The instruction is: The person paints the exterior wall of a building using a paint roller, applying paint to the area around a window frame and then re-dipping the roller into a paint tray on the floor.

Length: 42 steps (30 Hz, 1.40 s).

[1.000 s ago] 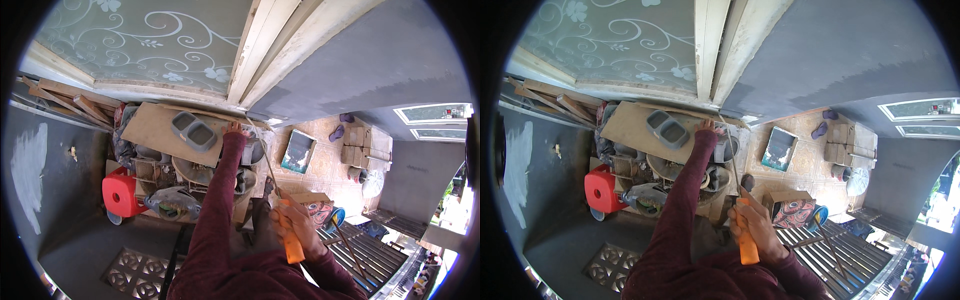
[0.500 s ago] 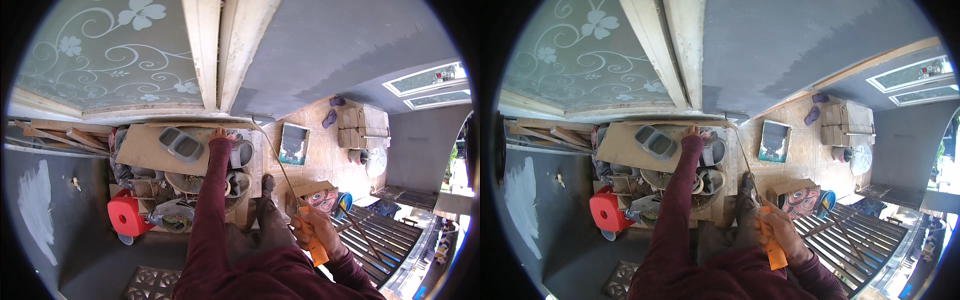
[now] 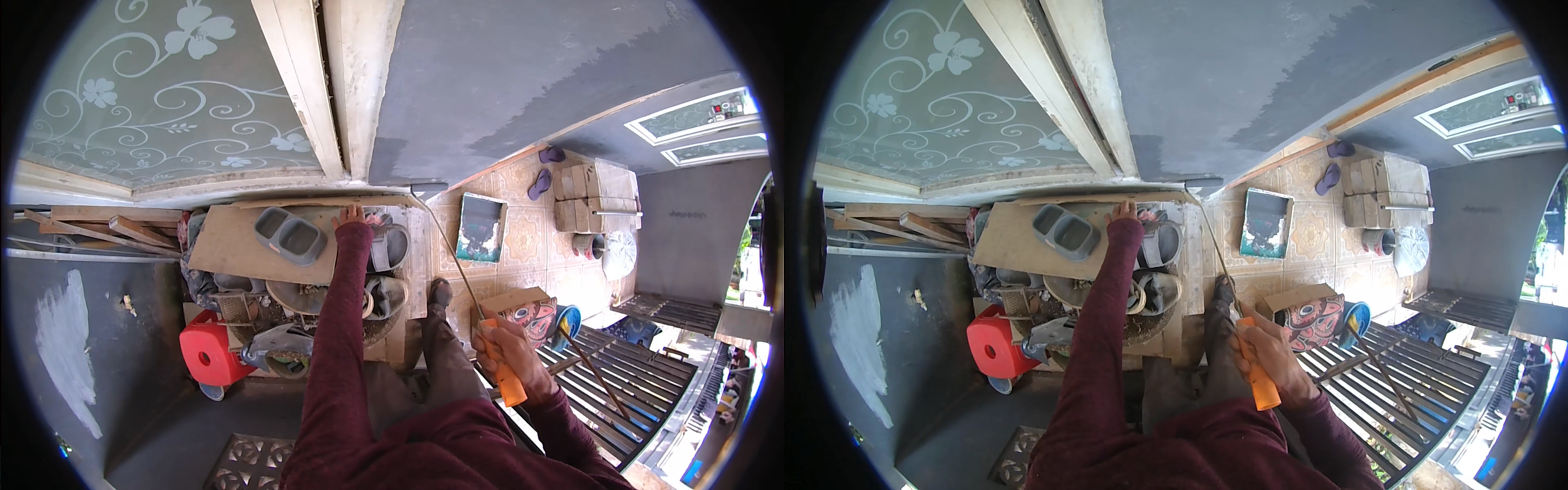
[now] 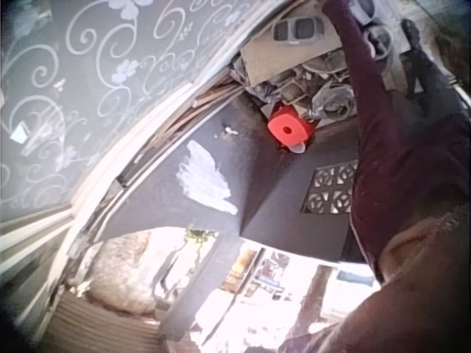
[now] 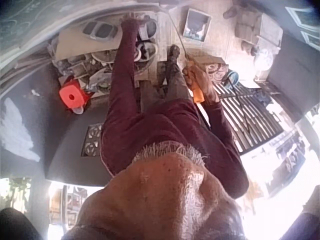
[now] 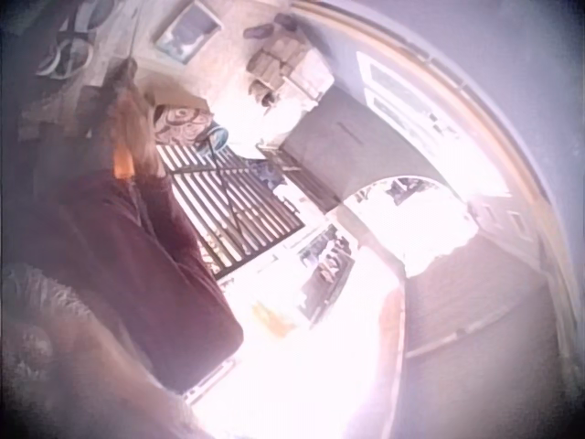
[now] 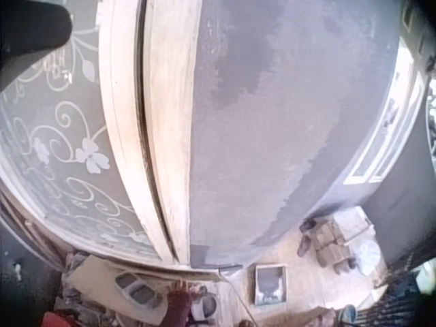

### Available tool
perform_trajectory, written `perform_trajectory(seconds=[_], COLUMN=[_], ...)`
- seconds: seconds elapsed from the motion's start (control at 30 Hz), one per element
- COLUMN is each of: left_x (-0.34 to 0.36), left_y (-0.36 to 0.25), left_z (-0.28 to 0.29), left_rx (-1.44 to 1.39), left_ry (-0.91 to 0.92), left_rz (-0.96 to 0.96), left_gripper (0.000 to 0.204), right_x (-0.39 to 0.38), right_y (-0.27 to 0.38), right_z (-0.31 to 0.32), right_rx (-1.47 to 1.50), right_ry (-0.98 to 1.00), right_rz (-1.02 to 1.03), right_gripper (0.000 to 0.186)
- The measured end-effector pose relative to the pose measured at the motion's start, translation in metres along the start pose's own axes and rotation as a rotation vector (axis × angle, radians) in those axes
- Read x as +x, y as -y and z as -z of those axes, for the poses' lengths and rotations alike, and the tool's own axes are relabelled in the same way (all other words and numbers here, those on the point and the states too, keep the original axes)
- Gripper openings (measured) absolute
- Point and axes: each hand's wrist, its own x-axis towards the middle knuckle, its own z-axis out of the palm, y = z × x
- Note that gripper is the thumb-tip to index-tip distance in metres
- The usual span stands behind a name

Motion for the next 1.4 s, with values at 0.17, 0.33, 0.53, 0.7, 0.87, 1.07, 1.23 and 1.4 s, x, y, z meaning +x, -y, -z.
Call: perform_trajectory(seconds=[0.17, 0.33, 0.53, 0.7, 0.87, 1.07, 1.23, 1.4], left_x=[0.0, 0.001, 0.0, 0.001, 0.003, 0.002, 0.002, 0.004], left_y=[-0.003, 0.0, -0.002, -0.001, -0.002, -0.004, 0.001, 0.001], left_z=[0.008, 0.004, 0.001, -0.001, 0.0, -0.007, -0.014, -0.01], left_rx=[-0.004, 0.001, 0.022, 0.02, 0.05, 0.052, 0.065, 0.059], left_ry=[0.026, -0.003, -0.028, -0.011, 0.011, -0.036, -0.054, -0.024], left_rz=[0.025, 0.02, 0.001, 0.002, 0.03, 0.016, 0.015, 0.018], left_gripper=[0.042, 0.042, 0.041, 0.041, 0.044, 0.043, 0.043, 0.044], right_x=[-0.032, -0.044, -0.028, -0.022, -0.052, -0.024, -0.017, -0.056], right_y=[0.005, 0.014, 0.017, 0.013, 0.024, 0.011, 0.013, 0.025], right_z=[0.014, 0.011, 0.01, 0.008, 0.0, 0.004, 0.001, -0.003], right_rx=[0.069, 0.083, 0.102, 0.081, 0.116, 0.1, 0.104, 0.103], right_ry=[-0.044, -0.102, -0.059, -0.038, -0.055, -0.076, -0.03, -0.045], right_rz=[-0.055, -0.007, 0.022, 0.027, 0.012, 0.017, 0.027, 0.019], right_gripper=[0.066, 0.051, 0.048, 0.054, 0.059, 0.051, 0.05, 0.055])
